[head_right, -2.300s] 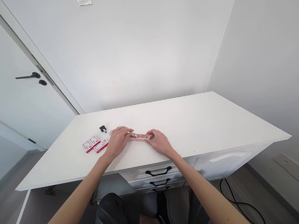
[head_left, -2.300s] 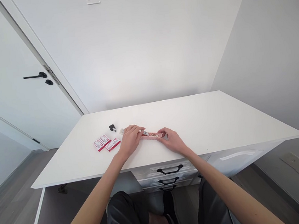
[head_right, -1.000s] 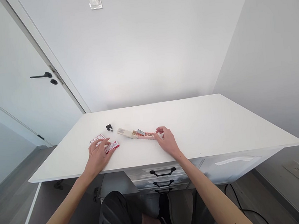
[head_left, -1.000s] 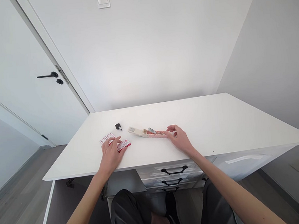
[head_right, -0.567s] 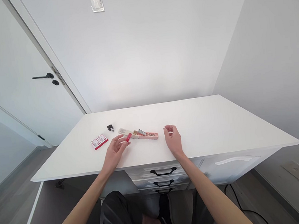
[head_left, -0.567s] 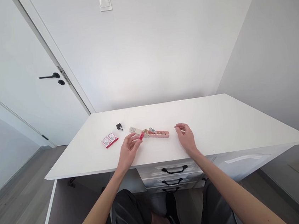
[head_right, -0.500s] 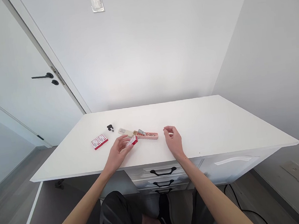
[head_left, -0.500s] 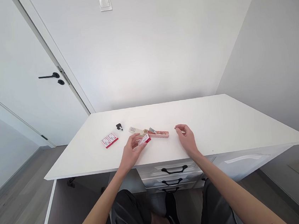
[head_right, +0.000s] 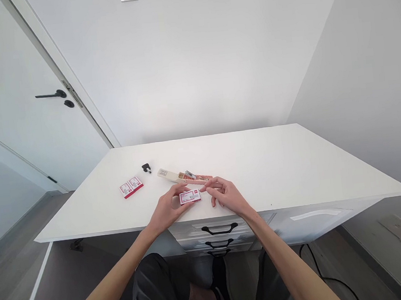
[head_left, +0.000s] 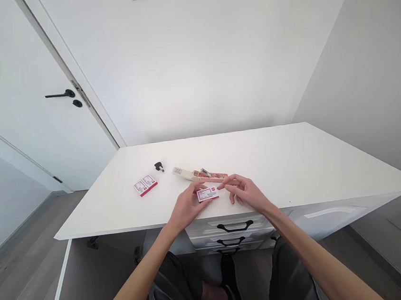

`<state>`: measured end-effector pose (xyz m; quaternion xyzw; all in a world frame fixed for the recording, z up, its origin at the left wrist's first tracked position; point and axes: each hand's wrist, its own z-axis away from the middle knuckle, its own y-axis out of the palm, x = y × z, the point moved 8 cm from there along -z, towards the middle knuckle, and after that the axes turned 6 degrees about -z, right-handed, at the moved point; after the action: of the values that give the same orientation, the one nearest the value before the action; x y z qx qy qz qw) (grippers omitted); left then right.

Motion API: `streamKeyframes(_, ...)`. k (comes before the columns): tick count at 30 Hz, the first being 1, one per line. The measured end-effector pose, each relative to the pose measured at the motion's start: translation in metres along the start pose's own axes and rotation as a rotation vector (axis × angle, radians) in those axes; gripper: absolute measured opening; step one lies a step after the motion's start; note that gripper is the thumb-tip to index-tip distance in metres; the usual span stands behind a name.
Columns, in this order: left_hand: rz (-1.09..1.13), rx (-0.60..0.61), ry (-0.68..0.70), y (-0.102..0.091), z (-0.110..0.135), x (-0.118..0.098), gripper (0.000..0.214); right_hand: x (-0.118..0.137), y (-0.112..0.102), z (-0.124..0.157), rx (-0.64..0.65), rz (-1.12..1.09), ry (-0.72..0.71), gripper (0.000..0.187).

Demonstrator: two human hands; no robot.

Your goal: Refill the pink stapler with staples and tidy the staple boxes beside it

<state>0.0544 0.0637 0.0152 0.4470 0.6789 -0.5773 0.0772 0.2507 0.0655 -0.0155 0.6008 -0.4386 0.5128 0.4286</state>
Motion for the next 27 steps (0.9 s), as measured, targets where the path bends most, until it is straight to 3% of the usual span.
streamKeyframes(11,-0.049,0.046,0.023,0.008,0.0,0.003,0.047,-0.005,0.011,-0.005,0.032,0.129,0.059,0.035)
streamKeyframes(16,-0.014,0.04,0.022,0.006,-0.001,0.002,0.048,-0.01,0.009,-0.007,-0.035,0.074,0.04,0.039)
streamKeyframes(27,0.041,0.023,-0.01,0.001,0.0,0.001,0.049,-0.01,0.011,-0.007,-0.036,0.035,0.093,0.038)
